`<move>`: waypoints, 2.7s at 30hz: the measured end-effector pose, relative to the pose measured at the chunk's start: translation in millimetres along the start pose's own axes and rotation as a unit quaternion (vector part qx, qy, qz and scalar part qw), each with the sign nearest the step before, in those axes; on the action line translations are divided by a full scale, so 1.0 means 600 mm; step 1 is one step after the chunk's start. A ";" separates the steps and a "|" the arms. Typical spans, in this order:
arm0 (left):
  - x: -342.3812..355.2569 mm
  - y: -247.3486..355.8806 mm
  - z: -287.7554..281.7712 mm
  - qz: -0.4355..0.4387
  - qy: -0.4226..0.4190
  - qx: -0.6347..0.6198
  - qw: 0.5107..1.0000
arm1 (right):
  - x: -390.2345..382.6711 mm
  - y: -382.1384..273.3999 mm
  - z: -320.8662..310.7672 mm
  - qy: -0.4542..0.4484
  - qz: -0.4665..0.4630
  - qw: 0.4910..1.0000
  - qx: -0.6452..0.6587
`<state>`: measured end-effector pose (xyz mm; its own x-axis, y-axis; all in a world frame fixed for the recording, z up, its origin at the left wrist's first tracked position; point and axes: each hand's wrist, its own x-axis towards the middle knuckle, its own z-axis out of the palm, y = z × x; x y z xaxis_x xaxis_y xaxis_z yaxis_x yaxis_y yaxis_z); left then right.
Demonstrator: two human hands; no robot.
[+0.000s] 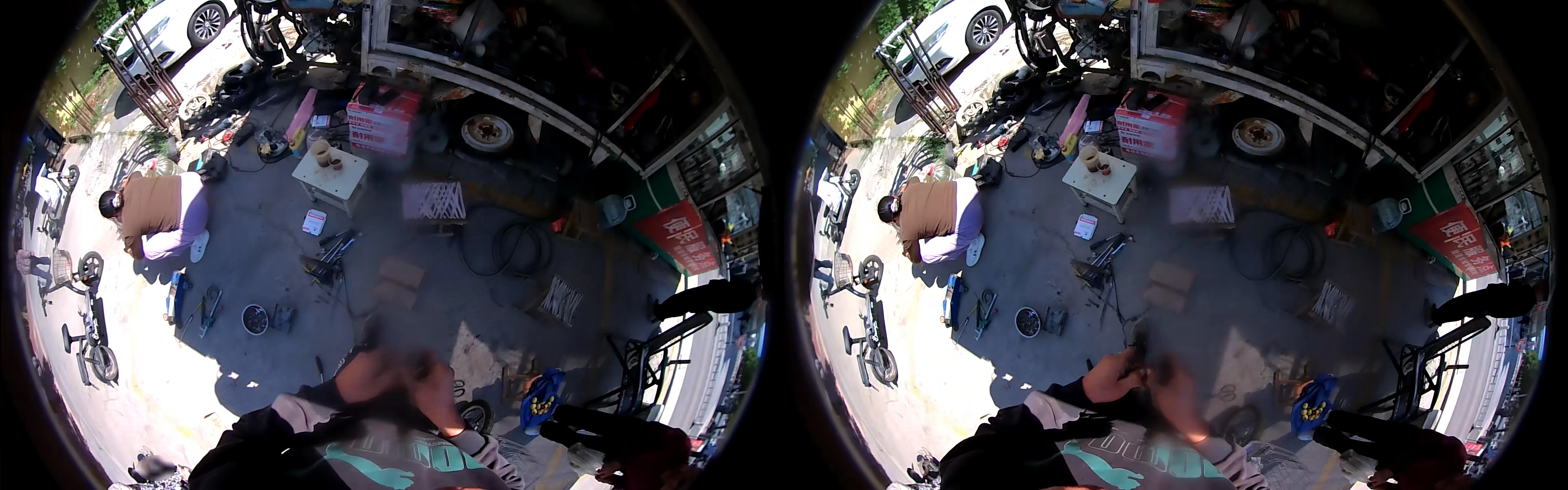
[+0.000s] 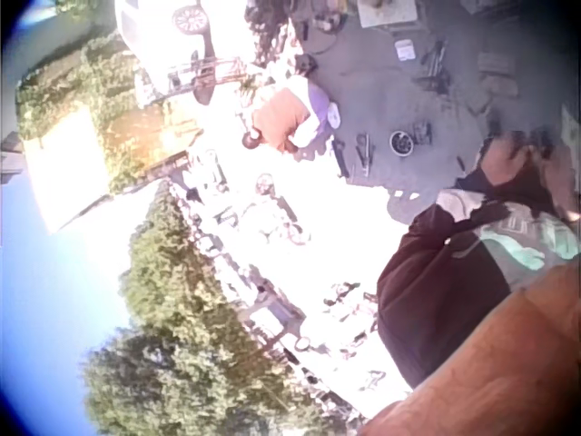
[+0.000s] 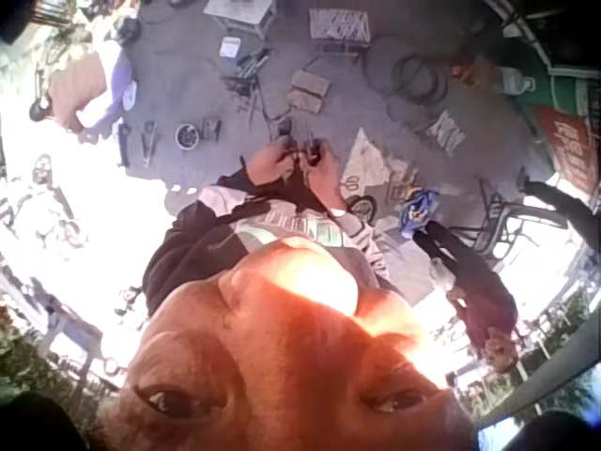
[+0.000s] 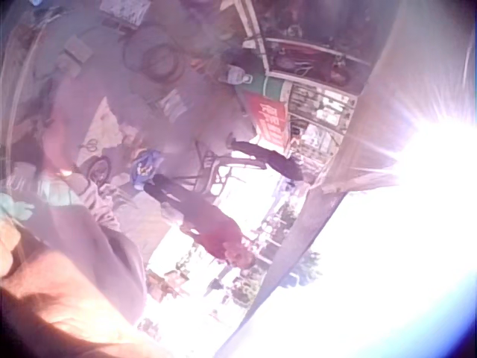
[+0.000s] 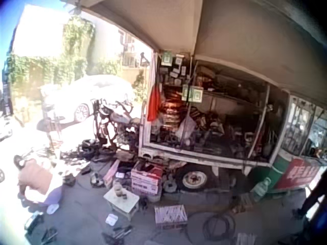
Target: The person repairs the electrical system of a yellow e-bike. They use pliers to strip and twist wires, connect them to a control unit, and secure the connections with electrical tape. The person also retrieves a new wire from a nearby shelf and cuts it to length.
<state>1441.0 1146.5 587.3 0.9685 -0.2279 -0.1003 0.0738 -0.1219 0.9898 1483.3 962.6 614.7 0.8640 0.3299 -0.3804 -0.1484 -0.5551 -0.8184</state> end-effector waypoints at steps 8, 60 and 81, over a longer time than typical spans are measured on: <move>0.262 0.080 0.030 -0.069 -0.014 0.040 0.997 | 0.145 0.015 -0.154 0.151 -0.071 0.986 -0.029; 1.610 0.120 -0.535 -0.121 0.512 0.070 0.848 | 1.549 -0.318 -0.896 -0.236 -0.004 0.967 0.100; 1.853 0.157 -1.078 -0.263 0.608 0.353 0.661 | 2.035 -0.604 -0.701 -0.457 -0.049 0.884 0.085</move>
<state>2678.3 1506.5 634.9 0.3605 0.9175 0.1679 0.7625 -0.3935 0.5136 2794.4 1245.5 627.6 0.1391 0.8926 -0.4289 -0.2314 -0.3919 -0.8904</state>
